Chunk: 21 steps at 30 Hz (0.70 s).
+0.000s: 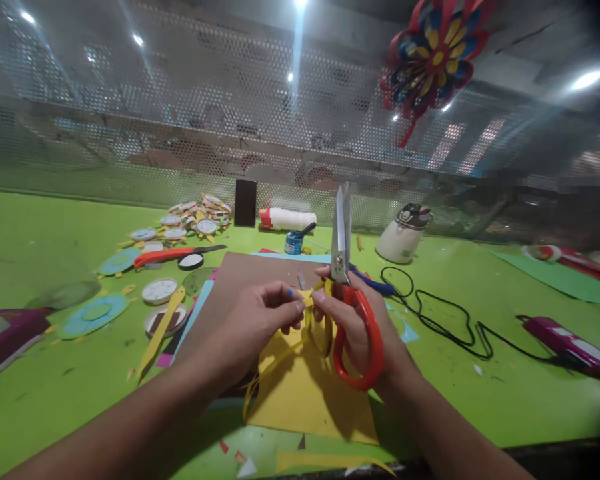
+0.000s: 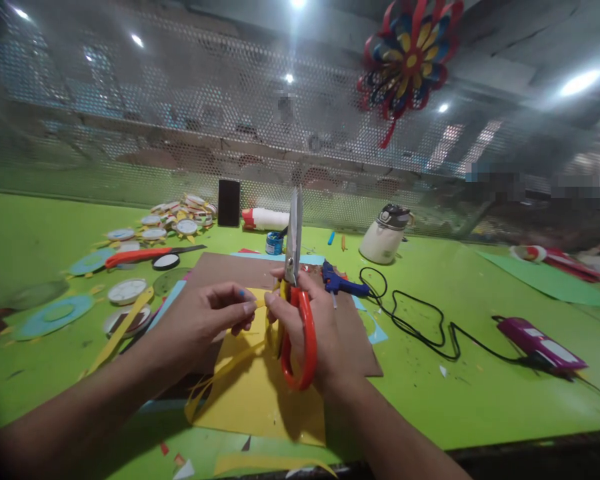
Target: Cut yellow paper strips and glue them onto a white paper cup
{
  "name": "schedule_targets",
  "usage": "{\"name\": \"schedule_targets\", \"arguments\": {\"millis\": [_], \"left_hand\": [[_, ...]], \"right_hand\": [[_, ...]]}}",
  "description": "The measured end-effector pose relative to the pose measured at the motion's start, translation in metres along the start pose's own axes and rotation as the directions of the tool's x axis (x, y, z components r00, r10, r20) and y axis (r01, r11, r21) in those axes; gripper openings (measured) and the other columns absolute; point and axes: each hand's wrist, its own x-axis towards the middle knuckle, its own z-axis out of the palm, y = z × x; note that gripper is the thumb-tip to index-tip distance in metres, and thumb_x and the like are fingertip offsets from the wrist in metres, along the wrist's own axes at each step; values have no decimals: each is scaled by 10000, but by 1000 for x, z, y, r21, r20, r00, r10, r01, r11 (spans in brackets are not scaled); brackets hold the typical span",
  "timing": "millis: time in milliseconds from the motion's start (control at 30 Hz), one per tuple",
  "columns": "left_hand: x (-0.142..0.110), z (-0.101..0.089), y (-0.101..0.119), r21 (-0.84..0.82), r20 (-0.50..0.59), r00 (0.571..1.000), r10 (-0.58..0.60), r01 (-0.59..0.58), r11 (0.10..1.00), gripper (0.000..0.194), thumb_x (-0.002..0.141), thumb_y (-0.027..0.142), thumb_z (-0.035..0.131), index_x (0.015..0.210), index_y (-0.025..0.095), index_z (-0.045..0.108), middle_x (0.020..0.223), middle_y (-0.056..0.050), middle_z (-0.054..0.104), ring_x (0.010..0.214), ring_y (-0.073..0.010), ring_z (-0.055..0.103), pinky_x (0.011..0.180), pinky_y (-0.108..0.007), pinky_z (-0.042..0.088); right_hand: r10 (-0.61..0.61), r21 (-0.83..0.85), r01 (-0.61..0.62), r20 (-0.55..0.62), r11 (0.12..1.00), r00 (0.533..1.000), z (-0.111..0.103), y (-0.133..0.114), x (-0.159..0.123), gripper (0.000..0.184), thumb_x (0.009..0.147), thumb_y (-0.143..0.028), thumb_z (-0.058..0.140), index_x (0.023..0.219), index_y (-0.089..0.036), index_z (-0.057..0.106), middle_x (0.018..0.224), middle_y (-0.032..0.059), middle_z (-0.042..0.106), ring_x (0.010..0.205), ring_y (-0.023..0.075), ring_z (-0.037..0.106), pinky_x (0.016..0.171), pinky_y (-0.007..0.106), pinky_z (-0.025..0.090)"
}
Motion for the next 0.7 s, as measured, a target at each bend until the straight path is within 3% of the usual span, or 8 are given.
{"name": "schedule_targets", "arguments": {"millis": [333, 500, 700], "left_hand": [[3, -1, -4, -73, 61, 995, -83, 87, 994, 114, 730, 237, 613, 651, 158, 589, 587, 26, 499, 564, -99, 392, 559, -250, 287], [1, -1, -2, -108, 83, 994, -70, 78, 991, 121, 732, 263, 626, 677, 156, 610, 641, 3, 519, 629, -121, 437, 582, -254, 304], [1, -2, 0, -121, 63, 994, -92, 99, 988, 179, 747, 310, 608, 665, 151, 622, 670, -5, 505, 630, -124, 434, 578, -256, 293]], "right_hand": [[-6, 19, 6, 12, 1000, 1000, -5, 5, 3, 318, 766, -291, 637, 1071, -220, 586, 734, -20, 565, 657, 150, 550, 625, 293, 427], [-26, -75, 25, -16, 997, 1000, -6, 4, 4, 313, 770, -319, 615, 1071, -233, 609, 713, -5, 586, 652, 181, 571, 610, 319, 445], [-48, -188, 58, 53, 981, 997, -9, -4, 2, 279, 758, -294, 638, 1035, -262, 645, 680, 11, 617, 643, 199, 572, 589, 334, 437]]}}
